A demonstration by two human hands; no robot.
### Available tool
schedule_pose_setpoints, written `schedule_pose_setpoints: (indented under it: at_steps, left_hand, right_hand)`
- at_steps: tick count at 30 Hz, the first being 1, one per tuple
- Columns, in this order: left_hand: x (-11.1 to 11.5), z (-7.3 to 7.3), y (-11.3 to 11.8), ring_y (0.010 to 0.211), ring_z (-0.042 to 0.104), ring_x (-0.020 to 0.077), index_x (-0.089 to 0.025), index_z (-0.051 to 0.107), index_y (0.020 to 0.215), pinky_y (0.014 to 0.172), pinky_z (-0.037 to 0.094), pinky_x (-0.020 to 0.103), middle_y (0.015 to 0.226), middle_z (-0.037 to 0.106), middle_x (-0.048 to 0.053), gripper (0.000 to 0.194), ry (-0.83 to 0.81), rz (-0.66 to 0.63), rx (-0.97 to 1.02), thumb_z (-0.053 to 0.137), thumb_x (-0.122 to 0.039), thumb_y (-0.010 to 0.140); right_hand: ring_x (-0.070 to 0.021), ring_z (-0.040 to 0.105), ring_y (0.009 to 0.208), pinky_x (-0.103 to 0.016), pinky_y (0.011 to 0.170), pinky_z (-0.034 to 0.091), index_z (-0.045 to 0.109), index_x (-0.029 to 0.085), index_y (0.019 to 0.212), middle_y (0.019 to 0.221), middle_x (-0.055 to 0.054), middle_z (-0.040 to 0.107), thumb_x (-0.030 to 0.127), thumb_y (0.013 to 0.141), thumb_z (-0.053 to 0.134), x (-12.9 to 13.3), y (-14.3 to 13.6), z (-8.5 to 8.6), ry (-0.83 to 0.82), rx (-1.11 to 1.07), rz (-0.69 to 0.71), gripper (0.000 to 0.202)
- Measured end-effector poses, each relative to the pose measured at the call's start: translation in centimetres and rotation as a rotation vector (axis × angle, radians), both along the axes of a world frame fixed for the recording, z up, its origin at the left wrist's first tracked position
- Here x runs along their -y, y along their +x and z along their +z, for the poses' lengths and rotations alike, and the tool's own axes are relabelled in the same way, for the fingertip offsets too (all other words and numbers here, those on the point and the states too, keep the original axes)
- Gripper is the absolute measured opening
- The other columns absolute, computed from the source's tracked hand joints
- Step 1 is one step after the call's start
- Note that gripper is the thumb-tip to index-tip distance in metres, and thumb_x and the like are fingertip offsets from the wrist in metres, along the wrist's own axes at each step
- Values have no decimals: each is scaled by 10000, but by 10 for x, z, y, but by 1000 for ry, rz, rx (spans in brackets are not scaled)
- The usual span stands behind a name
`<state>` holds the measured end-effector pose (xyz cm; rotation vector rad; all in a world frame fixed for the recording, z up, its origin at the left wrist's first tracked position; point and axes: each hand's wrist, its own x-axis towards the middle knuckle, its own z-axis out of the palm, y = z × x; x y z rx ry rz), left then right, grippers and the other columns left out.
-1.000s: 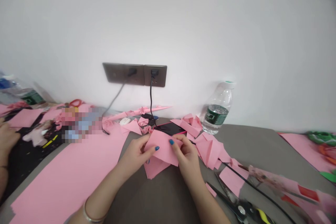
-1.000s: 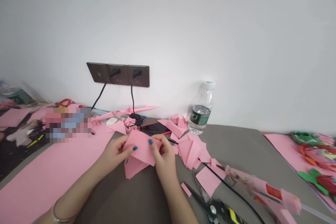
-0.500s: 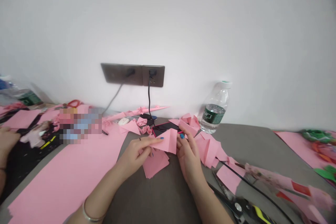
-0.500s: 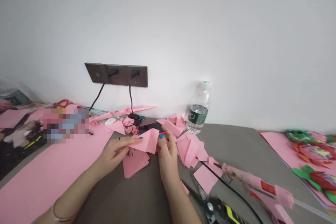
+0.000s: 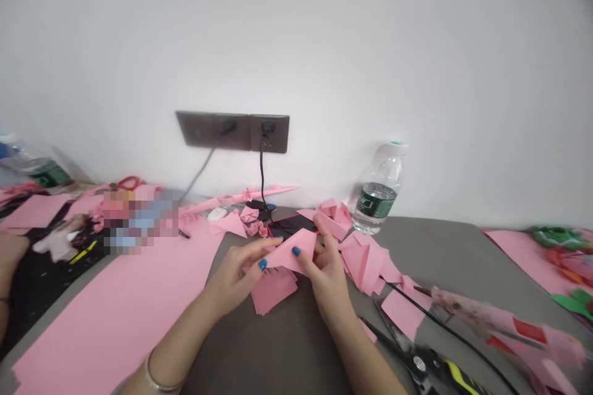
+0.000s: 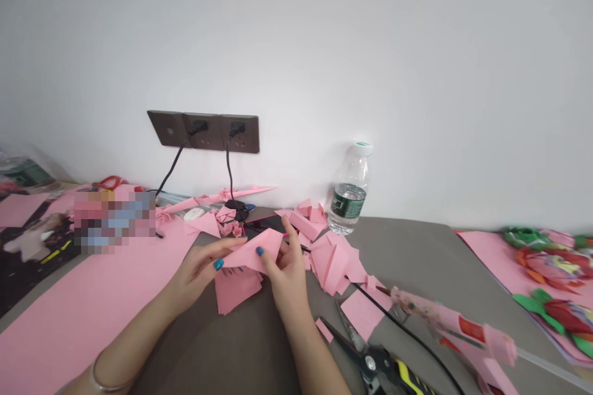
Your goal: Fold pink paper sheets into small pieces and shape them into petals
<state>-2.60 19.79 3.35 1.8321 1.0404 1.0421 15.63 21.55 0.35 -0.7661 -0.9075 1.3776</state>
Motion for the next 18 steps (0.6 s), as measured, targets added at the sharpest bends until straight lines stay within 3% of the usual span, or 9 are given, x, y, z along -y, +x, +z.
schedule_pose_setpoints:
  at_steps: [3, 6, 11, 14, 18]
  left_hand:
    - [-2, 2, 3, 961, 679, 247, -165, 635, 1210, 779, 543, 303, 1112, 720, 109, 368, -71, 44, 4, 529, -305, 887]
    - [-4, 2, 7, 816, 714, 221, -161, 665, 1138, 699, 555, 275, 996, 749, 89, 355, -144, 134, -14, 650, -313, 817]
    - [-6, -4, 8, 628, 716, 207, -118, 689, 1059, 580, 552, 270, 674, 748, 55, 338, -263, 178, 112, 607, -373, 852]
    - [-7, -6, 9, 614, 713, 209, -103, 694, 1047, 569, 555, 276, 662, 752, 67, 394, -294, 163, 183, 606, -434, 853]
    - [-4, -1, 13, 626, 710, 205, -108, 741, 839, 603, 565, 285, 698, 761, 98, 472, -315, 73, 149, 524, -524, 890]
  right_hand:
    - [-162, 573, 718, -277, 670, 483, 334, 243, 1448, 806, 3, 651, 299, 767, 740, 1, 0, 1, 6, 26, -18, 795]
    - [-180, 587, 764, -292, 698, 492, 336, 250, 1452, 849, -11, 654, 306, 768, 740, 1, 0, 2, 7, 49, -28, 797]
    - [-212, 614, 781, -337, 731, 514, 330, 241, 1467, 858, -32, 670, 350, 765, 737, 0, 0, 3, 21, 80, -26, 819]
    - [-224, 624, 900, -359, 813, 517, 368, 250, 1451, 1058, -72, 668, 357, 744, 752, 1, 0, 2, 8, 97, -15, 812]
    - [-232, 603, 1040, -367, 889, 496, 362, 249, 1451, 1180, -85, 646, 344, 742, 756, 0, 1, -1, 2, 111, -73, 817]
